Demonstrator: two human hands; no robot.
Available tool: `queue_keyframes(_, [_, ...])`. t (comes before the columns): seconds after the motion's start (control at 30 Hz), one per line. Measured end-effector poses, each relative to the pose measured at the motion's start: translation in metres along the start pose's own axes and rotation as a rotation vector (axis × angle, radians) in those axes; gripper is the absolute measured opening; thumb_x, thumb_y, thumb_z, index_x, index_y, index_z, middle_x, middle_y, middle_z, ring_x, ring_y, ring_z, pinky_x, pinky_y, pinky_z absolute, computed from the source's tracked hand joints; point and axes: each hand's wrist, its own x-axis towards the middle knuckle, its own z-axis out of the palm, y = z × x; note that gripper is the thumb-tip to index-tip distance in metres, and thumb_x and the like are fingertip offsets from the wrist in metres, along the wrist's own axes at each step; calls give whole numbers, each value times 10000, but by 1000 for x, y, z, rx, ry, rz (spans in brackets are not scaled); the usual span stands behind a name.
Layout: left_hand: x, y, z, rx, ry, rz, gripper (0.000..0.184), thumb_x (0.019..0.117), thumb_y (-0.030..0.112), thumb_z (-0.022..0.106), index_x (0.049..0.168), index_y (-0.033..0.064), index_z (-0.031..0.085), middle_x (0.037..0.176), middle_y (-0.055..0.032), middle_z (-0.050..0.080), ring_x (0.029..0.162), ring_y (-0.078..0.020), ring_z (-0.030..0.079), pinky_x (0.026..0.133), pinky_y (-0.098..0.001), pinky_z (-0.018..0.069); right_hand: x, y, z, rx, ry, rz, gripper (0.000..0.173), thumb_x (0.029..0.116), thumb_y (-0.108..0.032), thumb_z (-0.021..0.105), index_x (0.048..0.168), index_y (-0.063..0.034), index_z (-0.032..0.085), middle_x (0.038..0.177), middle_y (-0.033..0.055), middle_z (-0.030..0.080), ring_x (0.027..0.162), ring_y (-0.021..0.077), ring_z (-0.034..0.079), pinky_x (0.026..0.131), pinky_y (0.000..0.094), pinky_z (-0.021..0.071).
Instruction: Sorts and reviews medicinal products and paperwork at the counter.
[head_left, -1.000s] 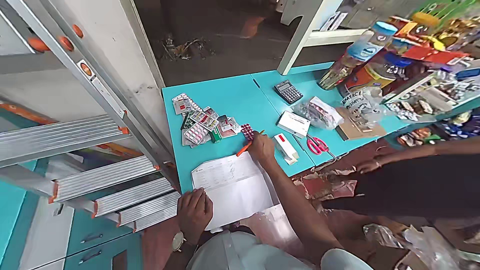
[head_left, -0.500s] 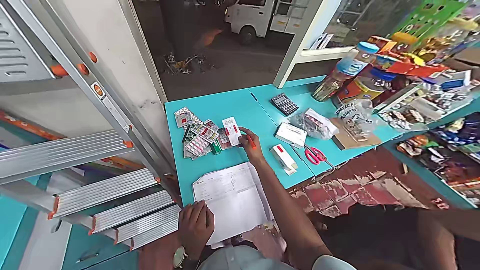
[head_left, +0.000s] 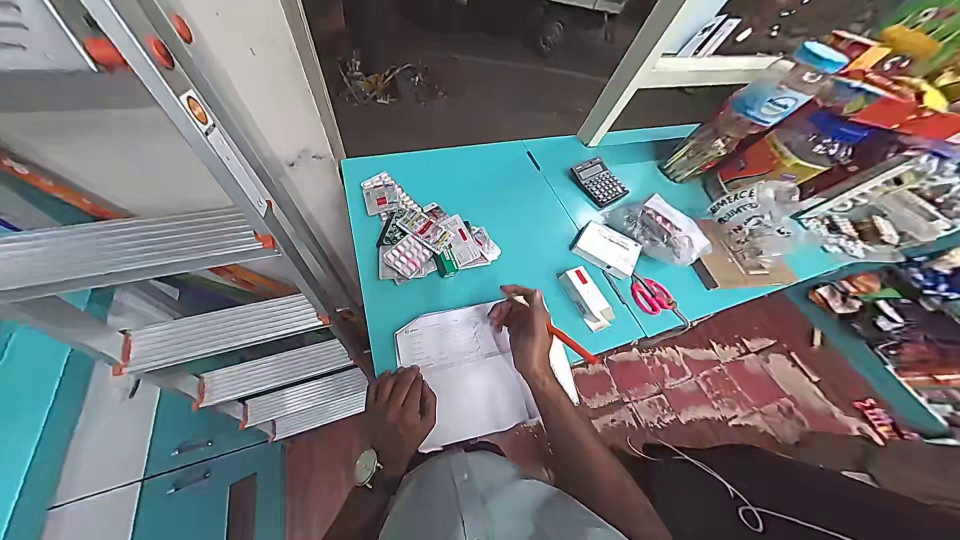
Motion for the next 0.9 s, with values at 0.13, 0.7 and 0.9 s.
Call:
queue_keyframes(0.13, [1,0,0,14,-16,-2,276,937,222,566,878,95,804,1039,-34,782,961,-229,725,964,-431,512,-33,21,-12,-46,-9,52,395,1073,-166,378,976,4,721,756,-12,700,613,52,617,566,223,529])
queue_keyframes(0.7, [0,-1,-2,-12,-14,14,246,934,210,593,868,91,797,1018,-47,780,947,-226,725,956,-426,523,-36,35,-33,-435,-260,-142,58,823,-59,689,819,-14,725,720,0,687,614,-16,592,565,154,492])
queue_keyframes(0.9, [-1,-2,-3,-27,34,20,236,906,191,611,760,81,759,908,-55,776,866,-230,733,949,-422,549,-37,37,-32,-510,-282,-190,83,830,-82,685,820,-19,738,763,28,706,660,1,618,610,162,514])
